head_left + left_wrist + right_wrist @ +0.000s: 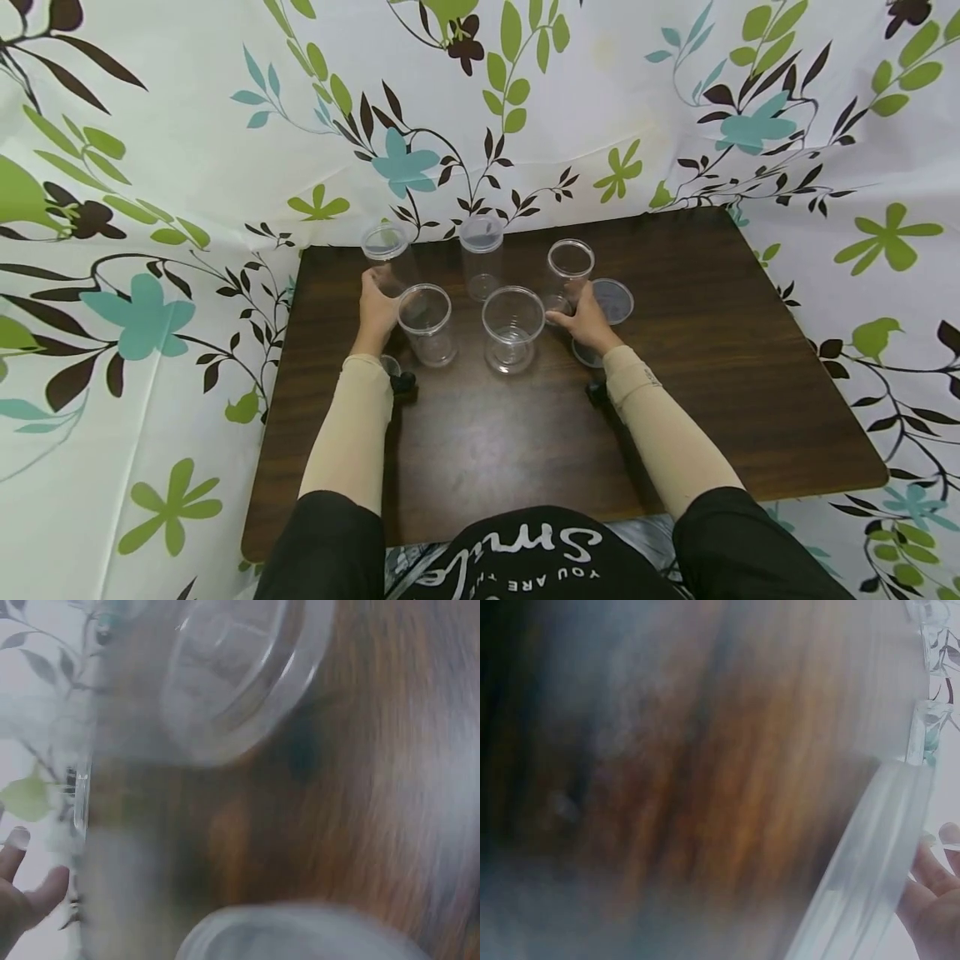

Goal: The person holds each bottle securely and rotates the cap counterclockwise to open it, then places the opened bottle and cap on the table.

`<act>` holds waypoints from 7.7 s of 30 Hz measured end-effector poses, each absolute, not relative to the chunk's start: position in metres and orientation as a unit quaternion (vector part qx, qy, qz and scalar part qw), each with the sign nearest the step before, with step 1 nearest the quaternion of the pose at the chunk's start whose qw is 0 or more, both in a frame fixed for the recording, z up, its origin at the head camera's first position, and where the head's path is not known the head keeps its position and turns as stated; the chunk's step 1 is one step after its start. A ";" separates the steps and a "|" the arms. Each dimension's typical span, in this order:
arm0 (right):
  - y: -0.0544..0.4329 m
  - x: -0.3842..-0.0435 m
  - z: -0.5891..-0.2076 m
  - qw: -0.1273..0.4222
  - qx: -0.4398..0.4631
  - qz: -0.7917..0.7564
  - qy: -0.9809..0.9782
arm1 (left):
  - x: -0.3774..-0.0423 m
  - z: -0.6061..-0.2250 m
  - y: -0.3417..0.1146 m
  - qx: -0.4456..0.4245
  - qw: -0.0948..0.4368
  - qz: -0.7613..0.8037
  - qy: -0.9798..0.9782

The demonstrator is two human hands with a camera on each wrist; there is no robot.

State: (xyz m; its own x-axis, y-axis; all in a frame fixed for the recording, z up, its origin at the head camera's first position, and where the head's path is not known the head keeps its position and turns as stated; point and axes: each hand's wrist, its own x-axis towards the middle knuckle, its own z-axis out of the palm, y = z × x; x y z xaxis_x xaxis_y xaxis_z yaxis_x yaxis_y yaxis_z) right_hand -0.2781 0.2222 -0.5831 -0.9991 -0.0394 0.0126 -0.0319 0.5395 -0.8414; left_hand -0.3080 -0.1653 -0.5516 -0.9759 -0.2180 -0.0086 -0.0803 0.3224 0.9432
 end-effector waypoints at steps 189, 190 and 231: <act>0.104 -0.138 -0.483 0.036 -0.325 -0.640 0.696 | -0.128 -0.538 -0.105 -0.256 -0.062 -0.544 -0.796; 0.106 -0.141 -0.482 0.052 -0.335 -0.643 0.687 | -0.128 -0.537 -0.105 -0.263 -0.071 -0.546 -0.792; 0.125 -0.132 -0.494 0.137 -0.357 -0.692 0.612 | -0.133 -0.543 -0.119 -0.217 -0.100 -0.561 -0.792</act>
State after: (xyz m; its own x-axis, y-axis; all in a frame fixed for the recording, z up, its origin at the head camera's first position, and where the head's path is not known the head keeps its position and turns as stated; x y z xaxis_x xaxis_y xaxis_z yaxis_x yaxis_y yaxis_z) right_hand -0.1324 0.1254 -0.4937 -0.7078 -0.6265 0.3264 -0.2469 -0.2135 -0.9452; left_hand -0.1334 -0.1190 -0.5431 -0.8859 0.4560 0.0857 0.2321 0.2756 0.9328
